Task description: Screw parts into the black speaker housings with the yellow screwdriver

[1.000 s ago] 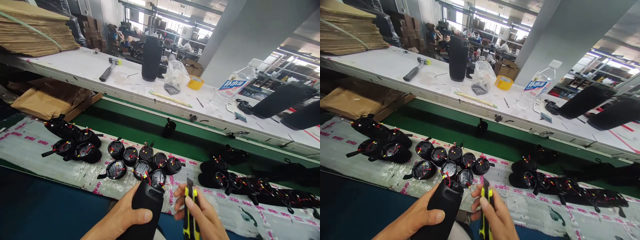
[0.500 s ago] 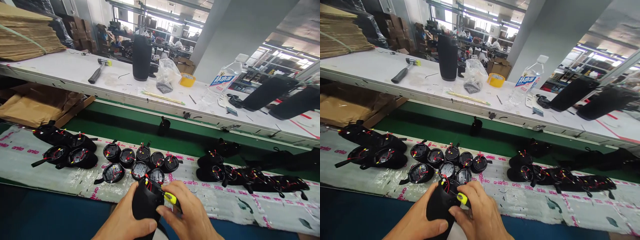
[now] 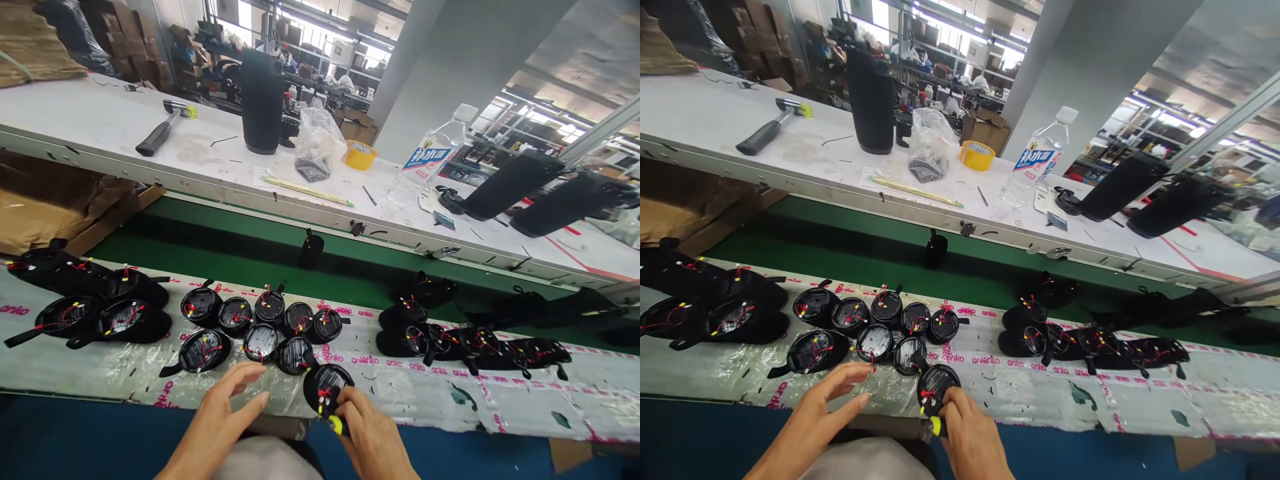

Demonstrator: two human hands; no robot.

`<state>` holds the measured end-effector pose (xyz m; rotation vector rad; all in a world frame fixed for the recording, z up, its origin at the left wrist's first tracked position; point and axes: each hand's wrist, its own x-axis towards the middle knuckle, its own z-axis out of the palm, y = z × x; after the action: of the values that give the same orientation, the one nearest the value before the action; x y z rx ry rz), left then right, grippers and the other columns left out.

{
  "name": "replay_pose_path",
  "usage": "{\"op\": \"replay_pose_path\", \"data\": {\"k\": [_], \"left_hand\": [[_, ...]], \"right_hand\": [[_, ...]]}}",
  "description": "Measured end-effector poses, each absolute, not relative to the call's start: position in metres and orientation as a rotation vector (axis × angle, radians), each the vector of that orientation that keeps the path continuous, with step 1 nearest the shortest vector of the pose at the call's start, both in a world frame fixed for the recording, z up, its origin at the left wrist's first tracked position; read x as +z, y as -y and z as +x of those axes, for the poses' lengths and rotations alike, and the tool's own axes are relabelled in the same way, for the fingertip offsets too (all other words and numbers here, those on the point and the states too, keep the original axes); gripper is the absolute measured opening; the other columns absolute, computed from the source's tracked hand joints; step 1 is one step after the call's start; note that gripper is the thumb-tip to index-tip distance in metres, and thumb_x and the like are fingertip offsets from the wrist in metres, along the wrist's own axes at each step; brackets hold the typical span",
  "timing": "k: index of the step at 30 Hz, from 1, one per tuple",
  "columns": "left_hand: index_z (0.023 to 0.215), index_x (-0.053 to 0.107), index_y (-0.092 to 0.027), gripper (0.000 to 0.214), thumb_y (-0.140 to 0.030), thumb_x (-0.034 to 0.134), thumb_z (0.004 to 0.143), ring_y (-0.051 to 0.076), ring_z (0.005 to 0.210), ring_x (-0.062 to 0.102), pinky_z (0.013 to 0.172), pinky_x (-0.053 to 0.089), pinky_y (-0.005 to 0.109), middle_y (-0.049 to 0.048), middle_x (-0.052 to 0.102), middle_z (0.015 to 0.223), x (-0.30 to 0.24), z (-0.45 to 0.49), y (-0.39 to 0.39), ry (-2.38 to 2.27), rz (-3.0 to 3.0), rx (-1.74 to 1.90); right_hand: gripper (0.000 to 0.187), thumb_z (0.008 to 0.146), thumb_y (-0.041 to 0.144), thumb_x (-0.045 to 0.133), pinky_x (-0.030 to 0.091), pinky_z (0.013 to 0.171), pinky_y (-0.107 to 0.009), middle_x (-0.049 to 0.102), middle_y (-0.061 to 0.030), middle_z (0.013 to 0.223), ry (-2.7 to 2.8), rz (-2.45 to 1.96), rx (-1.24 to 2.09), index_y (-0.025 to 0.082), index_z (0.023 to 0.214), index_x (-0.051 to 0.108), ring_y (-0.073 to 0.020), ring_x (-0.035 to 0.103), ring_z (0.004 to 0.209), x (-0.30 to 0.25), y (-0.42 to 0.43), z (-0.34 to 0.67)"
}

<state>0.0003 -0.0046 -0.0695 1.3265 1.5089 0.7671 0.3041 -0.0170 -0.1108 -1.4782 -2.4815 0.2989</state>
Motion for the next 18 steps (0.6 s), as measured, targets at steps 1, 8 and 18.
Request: {"op": "replay_pose_path", "data": {"k": [1,8,18], "left_hand": [[0.119,0.072,-0.028,0.033,-0.045,0.059,0.094,0.032,0.127,0.063,0.11,0.051,0.052,0.0076,0.067,0.137,-0.068,0.001,0.003,-1.552,1.37,0.751],[0.135,0.062,-0.024,0.046,-0.02,0.063,0.089,0.033,0.138,0.058,0.111,0.053,0.052,0.0155,0.058,0.152,-0.092,0.048,-0.008,-1.457,2.181,0.505],[0.133,0.061,-0.023,0.066,-0.021,0.082,0.07,0.04,0.139,0.056,0.111,0.052,0.059,0.0172,0.058,0.152,-0.129,0.081,-0.02,-1.159,2.618,0.433]], "right_hand": [[0.047,0.066,-0.009,0.063,0.061,0.072,-0.033,0.067,-0.0061,0.115,2.434,-1.51,0.264,0.023,0.098,0.056,-0.0237,0.072,0.093,-0.118,0.013,0.307],[0.027,0.084,-0.001,0.056,0.063,0.074,-0.037,0.069,-0.0088,0.112,2.293,-1.535,0.211,0.021,0.099,0.061,-0.0244,0.074,0.092,-0.154,-0.026,0.303],[0.036,0.108,0.043,0.039,0.063,0.08,-0.032,0.072,-0.0112,0.107,2.117,-1.462,0.196,0.021,0.103,0.067,-0.022,0.076,0.095,-0.133,-0.045,0.318]]}}
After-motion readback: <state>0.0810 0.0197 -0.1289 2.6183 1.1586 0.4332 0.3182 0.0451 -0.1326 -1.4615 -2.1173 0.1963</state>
